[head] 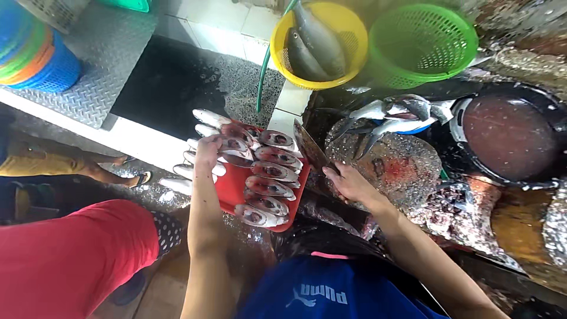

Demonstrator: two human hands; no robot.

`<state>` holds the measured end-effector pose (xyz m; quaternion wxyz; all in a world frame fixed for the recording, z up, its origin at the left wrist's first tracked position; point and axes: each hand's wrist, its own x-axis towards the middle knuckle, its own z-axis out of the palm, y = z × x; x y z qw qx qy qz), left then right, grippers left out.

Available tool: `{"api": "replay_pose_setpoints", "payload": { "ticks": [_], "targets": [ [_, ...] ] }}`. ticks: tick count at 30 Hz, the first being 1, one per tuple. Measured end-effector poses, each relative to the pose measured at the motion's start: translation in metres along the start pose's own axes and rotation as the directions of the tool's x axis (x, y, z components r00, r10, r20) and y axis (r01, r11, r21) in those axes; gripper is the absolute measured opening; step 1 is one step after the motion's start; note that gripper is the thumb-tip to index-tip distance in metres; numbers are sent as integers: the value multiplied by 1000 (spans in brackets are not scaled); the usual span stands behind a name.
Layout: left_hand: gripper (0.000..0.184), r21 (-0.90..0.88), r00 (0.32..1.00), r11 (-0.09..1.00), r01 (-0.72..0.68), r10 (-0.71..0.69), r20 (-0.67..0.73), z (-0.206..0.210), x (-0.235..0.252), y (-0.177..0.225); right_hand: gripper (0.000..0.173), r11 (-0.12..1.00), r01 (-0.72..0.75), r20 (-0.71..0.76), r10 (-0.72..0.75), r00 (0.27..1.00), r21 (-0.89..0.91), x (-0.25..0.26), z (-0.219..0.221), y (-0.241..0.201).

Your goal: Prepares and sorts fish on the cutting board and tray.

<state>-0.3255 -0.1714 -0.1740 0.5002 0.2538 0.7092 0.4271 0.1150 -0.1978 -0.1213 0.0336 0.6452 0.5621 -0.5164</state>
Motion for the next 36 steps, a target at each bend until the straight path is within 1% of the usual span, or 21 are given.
{"api": "replay_pose_setpoints", "payload": {
  "ticks": [2, 3, 4, 5, 6, 7, 8, 10, 12, 13, 14, 15, 16, 18, 20, 21, 25, 30, 32, 33, 36],
  "targets": [
    [27, -18, 998, 1000, -14, 13, -54, 4, 3, -8, 54, 999, -20, -20, 21, 1000, 33, -3, -2, 12],
    [27, 65, 993, 996, -61, 67, -97, 8, 3, -11, 54, 998, -27, -28, 28, 999, 48, -3, -2, 18],
    [27, 239, 976, 962, -129, 166, -143, 12, 1, -14, 54, 997, -32, -39, 34, 999, 66, -4, -1, 24],
    [26, 459, 941, 869, -184, 291, -174, 17, -5, -15, 54, 996, -35, -46, 39, 998, 83, -5, -1, 29],
    [27, 640, 900, 742, -199, 397, -181, 23, -13, -14, 54, 994, -39, -52, 44, 998, 103, -7, -1, 35],
    [30, 751, 864, 631, -193, 473, -175, 27, -20, -14, 54, 992, -45, -56, 53, 997, 120, -8, 0, 39],
    [33, 814, 832, 550, -187, 529, -167, 30, -22, -15, 53, 989, -50, -62, 59, 996, 140, -9, 0, 42],
    [35, 842, 786, 491, -226, 602, -140, 32, -23, -14, 54, 985, -56, -73, 68, 995, 162, -12, 1, 50],
    [34, 831, 732, 417, -368, 682, -18, 32, -20, -1, 54, 985, -52, -89, 68, 994, 165, -13, 0, 58],
    [37, 831, 728, 352, -431, 679, 90, 33, -16, 12, 54, 987, -39, -105, 56, 993, 158, -12, -1, 61],
    [43, 833, 760, 287, -473, 612, 221, 35, -11, 26, 55, 989, -28, -120, 45, 992, 144, -12, -1, 65],
    [50, 835, 795, 228, -501, 502, 340, 40, -4, 37, 55, 991, -19, -131, 36, 991, 130, -12, -1, 67],
    [57, 826, 812, 185, -533, 386, 437, 48, 5, 45, 56, 992, -18, -131, 34, 991, 122, -12, -1, 70],
    [62, 794, 805, 145, -590, 188, 563, 64, 25, 51, 56, 993, -27, -115, 41, 992, 119, -12, 0, 73],
    [58, 787, 793, 98, -609, 110, 599, 73, 39, 54, 55, 985, -43, -107, 62, 992, 164, -16, 1, 75],
    [55, 787, 789, 71, -613, 106, 605, 74, 43, 55, 54, 981, -51, -108, 73, 991, 187, -18, 2, 76],
    [31, 754, 752, 54, -655, 141, 643, 64, 59, 45, 53, 964, -84, -115, 116, 987, 253, -24, 2, 83],
    [24, 746, 743, -37, -665, 80, 665, 65, 60, 51, 51, 953, -109, -123, 149, 981, 283, -25, 1, 95],
    [22, 713, 706, 4, -701, 146, 693, 57, 65, 53, 51, 952, -101, -132, 144, 981, 287, -25, -2, 95],
    [21, 693, 688, 50, -719, 188, 701, 53, 69, 53, 51, 952, -98, -137, 142, 980, 289, -25, -3, 95],
    [20, 658, 667, 149, -738, 309, 678, 48, 73, 46, 51, 954, -103, -140, 147, 979, 283, -22, -4, 98]
  ]
}}
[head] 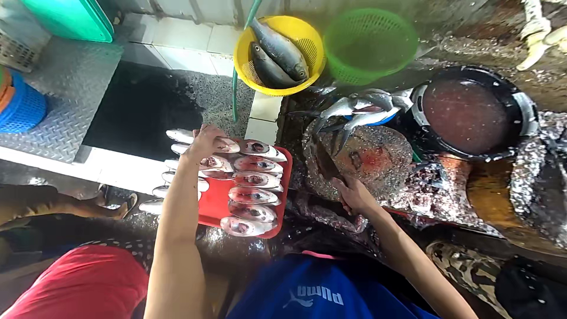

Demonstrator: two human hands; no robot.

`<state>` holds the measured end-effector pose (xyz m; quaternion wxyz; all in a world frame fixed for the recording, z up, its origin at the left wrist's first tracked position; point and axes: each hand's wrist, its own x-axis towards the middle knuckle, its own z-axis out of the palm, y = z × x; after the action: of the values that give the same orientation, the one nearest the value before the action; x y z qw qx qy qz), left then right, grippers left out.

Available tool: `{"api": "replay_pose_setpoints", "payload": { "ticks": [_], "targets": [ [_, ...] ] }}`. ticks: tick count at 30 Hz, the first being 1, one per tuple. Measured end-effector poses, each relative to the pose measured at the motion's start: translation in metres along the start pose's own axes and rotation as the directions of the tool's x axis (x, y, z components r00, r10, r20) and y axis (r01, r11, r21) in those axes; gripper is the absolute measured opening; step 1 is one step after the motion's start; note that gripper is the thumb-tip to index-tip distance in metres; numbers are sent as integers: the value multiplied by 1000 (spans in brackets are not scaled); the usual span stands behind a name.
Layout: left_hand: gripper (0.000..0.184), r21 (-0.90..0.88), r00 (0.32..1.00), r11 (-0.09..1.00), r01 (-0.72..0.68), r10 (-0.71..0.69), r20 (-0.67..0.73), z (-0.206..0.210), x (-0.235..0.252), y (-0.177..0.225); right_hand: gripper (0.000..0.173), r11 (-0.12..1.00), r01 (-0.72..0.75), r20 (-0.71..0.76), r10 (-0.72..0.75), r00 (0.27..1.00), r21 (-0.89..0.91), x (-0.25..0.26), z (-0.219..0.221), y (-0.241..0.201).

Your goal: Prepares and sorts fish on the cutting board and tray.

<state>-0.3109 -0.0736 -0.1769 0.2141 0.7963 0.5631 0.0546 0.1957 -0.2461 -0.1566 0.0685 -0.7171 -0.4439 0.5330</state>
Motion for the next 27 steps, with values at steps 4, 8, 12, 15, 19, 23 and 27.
{"api": "replay_pose_setpoints", "payload": {
  "ticks": [4, 8, 12, 15, 19, 23, 27],
  "targets": [
    [20, -55, 996, 998, 18, -23, -88, 18, -3, 0, 51, 999, -14, 8, 14, 1000, -33, 3, 2, -3],
    [28, -46, 989, 998, 38, -45, -141, 16, -14, 5, 53, 996, -17, 15, 18, 1000, -83, 2, 5, -6],
    [90, -15, 967, 967, 254, -254, -22, -12, -60, 36, 56, 993, 39, -7, -40, 999, -111, 2, 3, -2],
    [92, 117, 957, 952, 284, -289, 24, 0, -82, 46, 56, 995, 41, -22, -43, 999, -86, 3, 0, 7],
    [69, 119, 959, 961, 249, -229, -165, 28, -87, 15, 56, 997, 1, -16, -3, 1000, -82, 4, -3, 11],
    [60, -43, 918, 969, 242, -243, -315, 55, -93, -2, 52, 999, -14, -29, 13, 999, -35, -1, -5, 7],
    [56, 14, 953, 987, 162, -153, -260, 58, -91, 3, 52, 1000, -19, -35, 19, 999, -22, 0, -4, 16]
  ]
}}
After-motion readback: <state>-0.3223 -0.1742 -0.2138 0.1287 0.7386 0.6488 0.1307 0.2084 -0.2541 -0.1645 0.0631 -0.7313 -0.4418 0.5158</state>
